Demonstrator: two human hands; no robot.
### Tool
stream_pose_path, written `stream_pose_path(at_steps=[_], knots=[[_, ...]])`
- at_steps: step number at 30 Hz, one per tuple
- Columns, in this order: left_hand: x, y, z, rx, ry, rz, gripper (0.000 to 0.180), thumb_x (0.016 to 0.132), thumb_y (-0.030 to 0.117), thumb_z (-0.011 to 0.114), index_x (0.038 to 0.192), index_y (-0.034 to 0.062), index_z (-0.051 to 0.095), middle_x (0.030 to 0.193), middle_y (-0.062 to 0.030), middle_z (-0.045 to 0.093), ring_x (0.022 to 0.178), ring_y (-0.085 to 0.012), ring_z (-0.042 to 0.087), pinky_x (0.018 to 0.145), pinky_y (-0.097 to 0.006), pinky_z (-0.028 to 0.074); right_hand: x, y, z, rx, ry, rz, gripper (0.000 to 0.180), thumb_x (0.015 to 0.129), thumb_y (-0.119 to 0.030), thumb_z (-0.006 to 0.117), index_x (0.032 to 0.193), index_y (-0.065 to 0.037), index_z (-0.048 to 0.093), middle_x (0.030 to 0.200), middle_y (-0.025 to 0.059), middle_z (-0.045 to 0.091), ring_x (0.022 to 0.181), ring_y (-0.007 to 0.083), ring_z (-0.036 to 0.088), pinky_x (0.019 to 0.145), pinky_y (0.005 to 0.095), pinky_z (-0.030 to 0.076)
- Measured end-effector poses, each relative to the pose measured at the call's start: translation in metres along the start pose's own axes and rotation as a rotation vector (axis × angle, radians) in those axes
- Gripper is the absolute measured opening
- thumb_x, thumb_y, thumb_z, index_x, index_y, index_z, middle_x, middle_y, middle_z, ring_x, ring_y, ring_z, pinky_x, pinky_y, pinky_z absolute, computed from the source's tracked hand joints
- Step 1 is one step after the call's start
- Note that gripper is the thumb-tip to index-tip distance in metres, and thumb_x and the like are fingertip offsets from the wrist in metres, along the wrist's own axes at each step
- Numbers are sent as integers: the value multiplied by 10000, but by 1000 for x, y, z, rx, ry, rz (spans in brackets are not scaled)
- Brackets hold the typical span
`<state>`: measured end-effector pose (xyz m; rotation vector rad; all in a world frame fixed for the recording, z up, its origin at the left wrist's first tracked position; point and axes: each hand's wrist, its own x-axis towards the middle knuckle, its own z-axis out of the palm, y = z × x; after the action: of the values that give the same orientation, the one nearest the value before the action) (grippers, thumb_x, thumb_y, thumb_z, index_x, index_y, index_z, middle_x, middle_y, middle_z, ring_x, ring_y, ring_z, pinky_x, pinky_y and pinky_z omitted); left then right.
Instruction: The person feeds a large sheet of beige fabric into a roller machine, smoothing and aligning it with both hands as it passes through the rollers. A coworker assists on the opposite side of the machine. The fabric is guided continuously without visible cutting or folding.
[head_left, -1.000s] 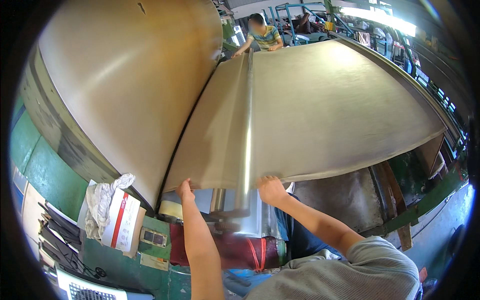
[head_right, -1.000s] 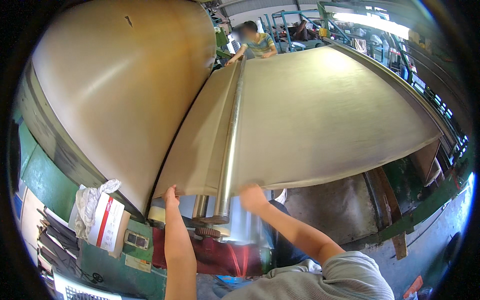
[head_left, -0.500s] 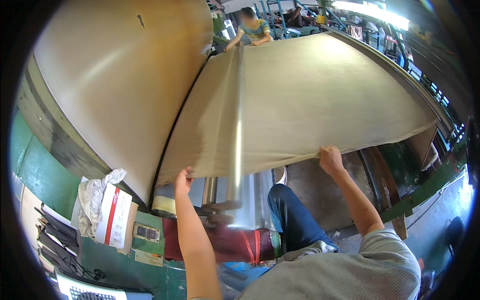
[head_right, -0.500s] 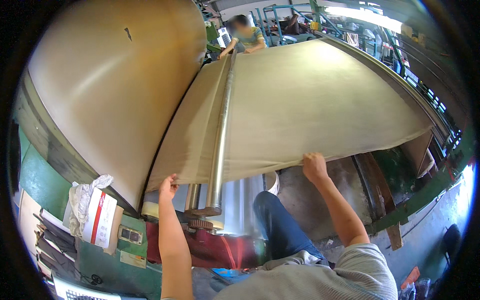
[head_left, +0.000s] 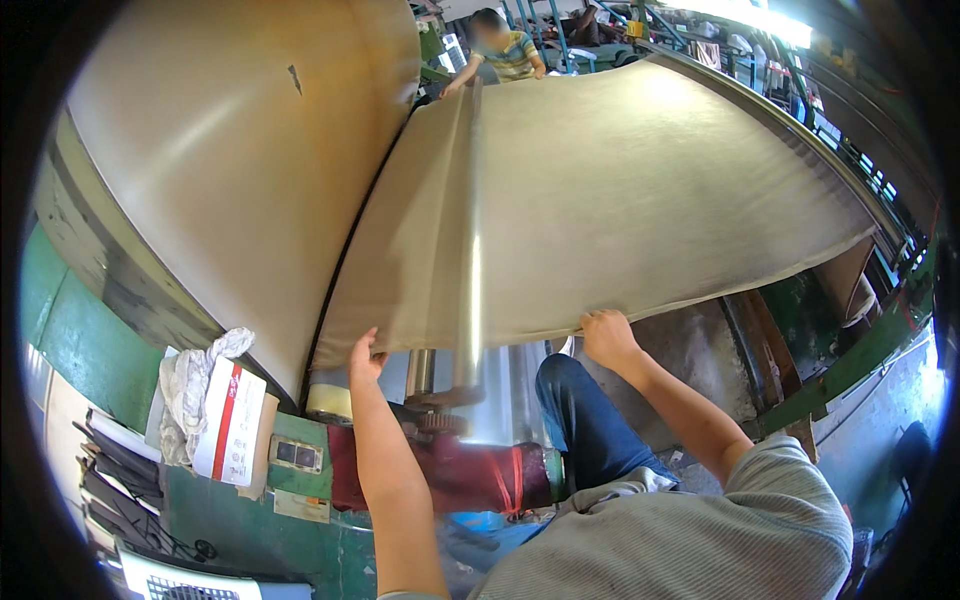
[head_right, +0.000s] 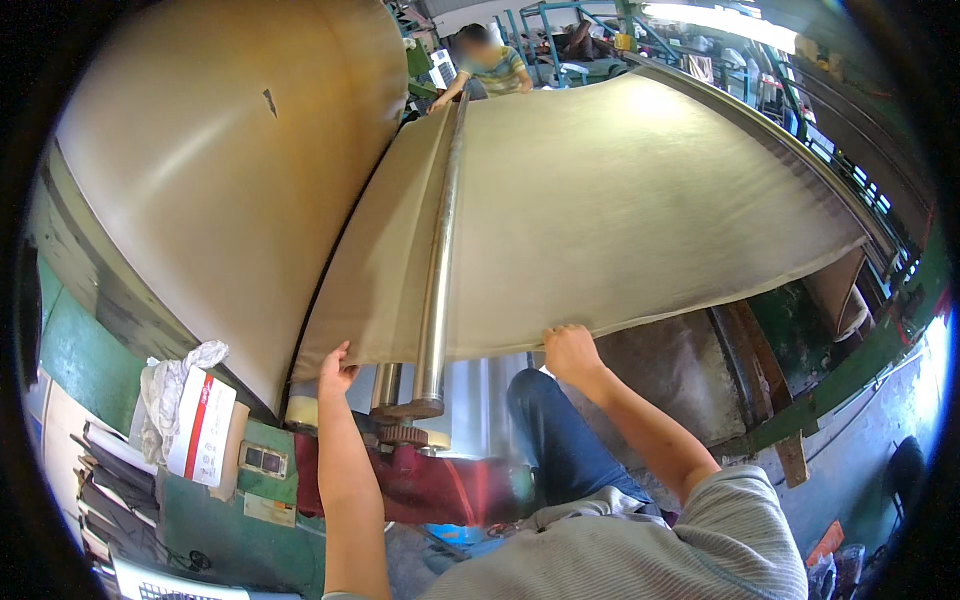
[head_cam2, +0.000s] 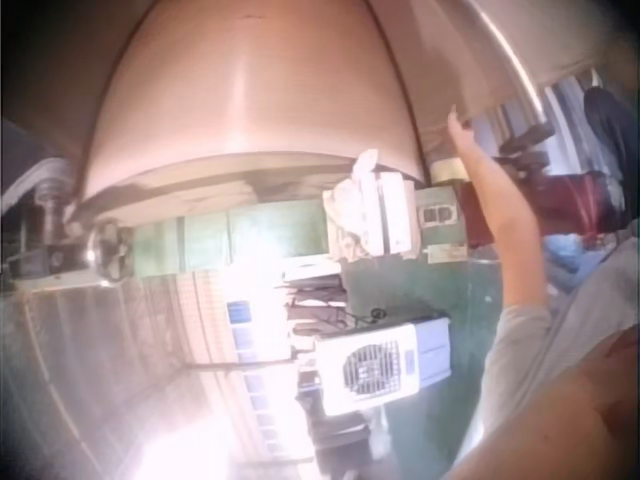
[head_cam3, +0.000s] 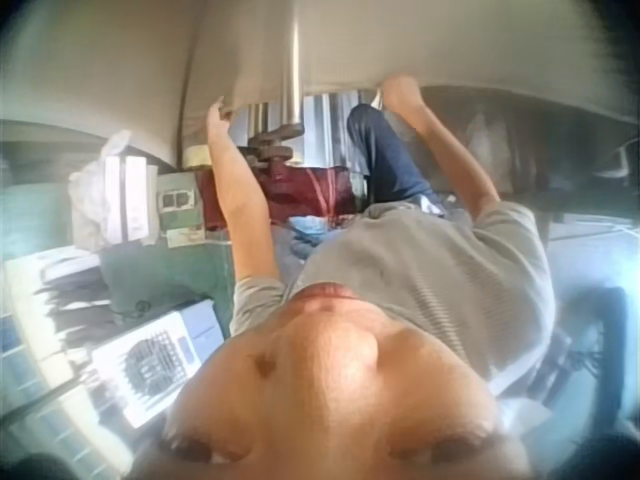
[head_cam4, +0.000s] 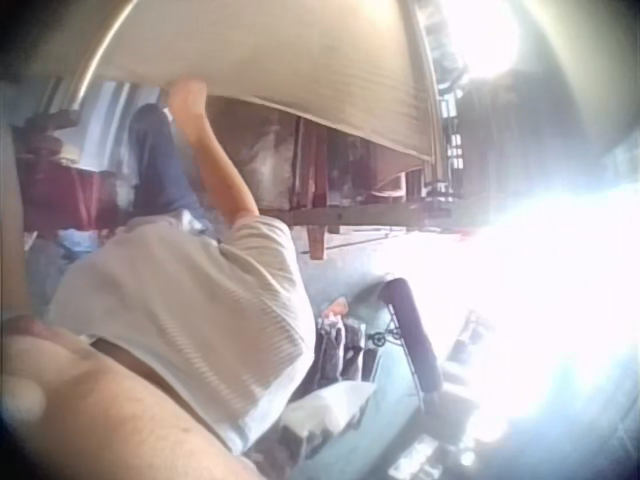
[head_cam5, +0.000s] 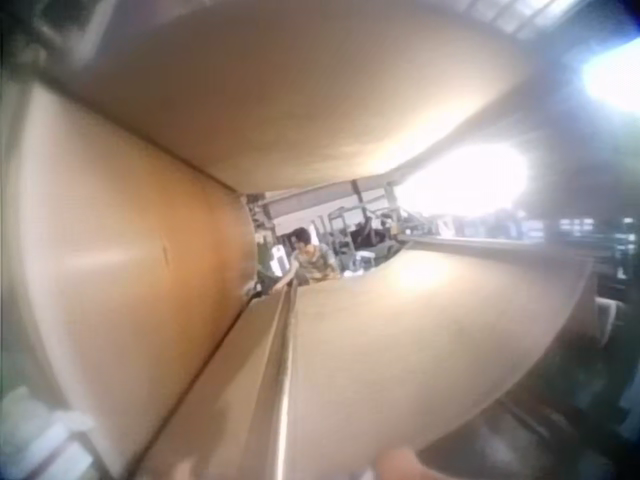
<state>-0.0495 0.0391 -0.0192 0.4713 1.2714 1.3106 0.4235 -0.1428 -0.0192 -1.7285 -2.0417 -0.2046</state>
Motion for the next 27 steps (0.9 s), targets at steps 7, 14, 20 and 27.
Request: stream_pose_path(at_steps=[7, 14, 20, 27], knots=[[0, 6, -3, -36, 390, 159, 196, 832, 98, 503, 952, 69, 656, 964, -51, 599, 695, -177, 566, 583, -285, 475, 19, -42, 10, 62, 28, -60, 80, 665, -82, 511, 703, -24, 550, 696, 165, 592, 695, 330, 593, 665, 417, 463], [-12, 4, 17, -22, 174, 101, 149, 790, 71, 528, 873, 33, 646, 895, -85, 629, 639, -189, 579, 470, -273, 420, 37, -75, 27, 111, 50, -113, 66, 670, -72, 506, 702, -33, 549, 695, 156, 590, 701, 317, 594, 659, 408, 465], [4, 8, 2, 55, 319, 145, 196, 802, 86, 472, 893, 39, 638, 885, -92, 620, 657, -190, 574, 456, -277, 407, 54, -104, 40, 118, 7, -195, 75, 695, -80, 509, 745, -39, 548, 744, 139, 594, 731, 297, 593, 678, 398, 465], [1, 4, -2, 78, 27, 35, 192, 801, 85, 484, 914, 48, 634, 823, -91, 620, 558, -181, 546, 413, -274, 401, 55, -88, 35, 173, 108, -257, 163, 694, -85, 544, 847, -28, 528, 848, 127, 551, 840, 289, 541, 760, 401, 433]])
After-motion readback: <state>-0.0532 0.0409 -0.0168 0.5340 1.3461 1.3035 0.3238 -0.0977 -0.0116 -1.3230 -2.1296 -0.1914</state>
